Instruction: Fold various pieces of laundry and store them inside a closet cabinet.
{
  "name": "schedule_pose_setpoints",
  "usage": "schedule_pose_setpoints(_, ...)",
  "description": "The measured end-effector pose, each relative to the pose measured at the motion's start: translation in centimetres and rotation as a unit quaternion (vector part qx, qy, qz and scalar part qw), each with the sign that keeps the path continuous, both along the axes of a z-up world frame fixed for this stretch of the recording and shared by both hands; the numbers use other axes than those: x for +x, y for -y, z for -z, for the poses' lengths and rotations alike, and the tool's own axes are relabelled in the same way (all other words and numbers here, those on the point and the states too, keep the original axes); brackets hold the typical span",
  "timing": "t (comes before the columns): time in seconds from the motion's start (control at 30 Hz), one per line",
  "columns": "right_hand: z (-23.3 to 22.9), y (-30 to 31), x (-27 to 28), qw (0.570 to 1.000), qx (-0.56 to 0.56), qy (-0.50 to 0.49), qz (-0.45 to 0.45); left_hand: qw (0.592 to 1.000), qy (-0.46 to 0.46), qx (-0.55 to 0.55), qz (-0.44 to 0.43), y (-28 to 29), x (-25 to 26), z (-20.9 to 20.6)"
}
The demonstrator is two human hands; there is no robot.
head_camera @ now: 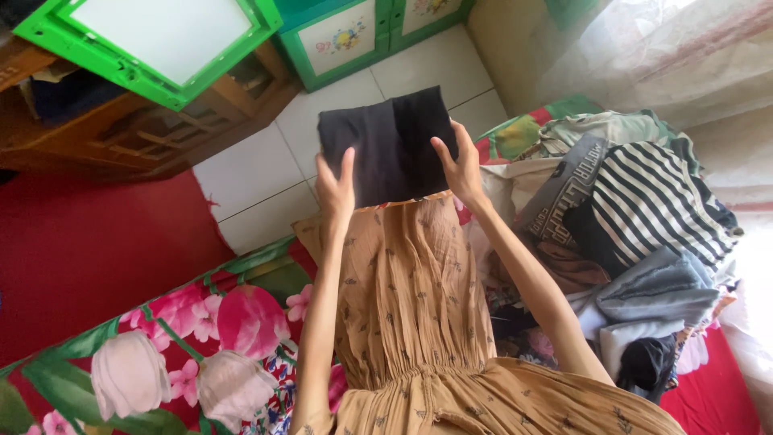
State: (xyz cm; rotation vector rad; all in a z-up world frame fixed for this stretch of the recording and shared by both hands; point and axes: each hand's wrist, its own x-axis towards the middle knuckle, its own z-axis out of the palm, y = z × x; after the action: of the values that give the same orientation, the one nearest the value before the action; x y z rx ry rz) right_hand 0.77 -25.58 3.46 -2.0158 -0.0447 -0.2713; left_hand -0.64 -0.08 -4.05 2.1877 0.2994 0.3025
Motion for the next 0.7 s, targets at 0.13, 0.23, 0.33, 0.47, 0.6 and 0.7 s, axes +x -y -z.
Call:
schedule_pose_setpoints(0.13, 4.7, 1.5, 0.4, 1.000, 0.013, -0.010, -0.001, 0.983, -0.032, -0.177, -0.049, 0.0, -0.2, 1.3)
schedule_pose_setpoints(0.23, 7.1, 2.2, 1.3, 0.997, -0.059, -0.053, 0.014, 0.985, 0.026, -0.152, -0.073, -0.1, 0.1, 0.5)
schedule_pose_setpoints(0.33, 3.1, 0.8, 0.8, 0.988, -0.144, -0.048, 0.018, 0.993, 0.073, -0.069, -0.054, 1.5, -0.5, -6.0)
schedule_pose_setpoints(0.47, -2.6, -2.4, 0.5, 0.960, -0.274, 0.060, -0.010, 0.977, 0.148, 0.155, 0.007, 4.0, 0.6, -10.5)
schedule_pose_setpoints(0.6, -0.6, -3.4, 0.3, 0.928, -0.351, 0.102, -0.071, 0.970, 0.127, 0.187, 0.090, 4.8, 0.9, -8.8)
schedule_pose_setpoints(0.7, 0.5, -3.4, -0.2, 0.916, -0.384, 0.080, -0.083, 0.942, 0.057, 0.285, 0.166, 4.4, 0.9, -6.4)
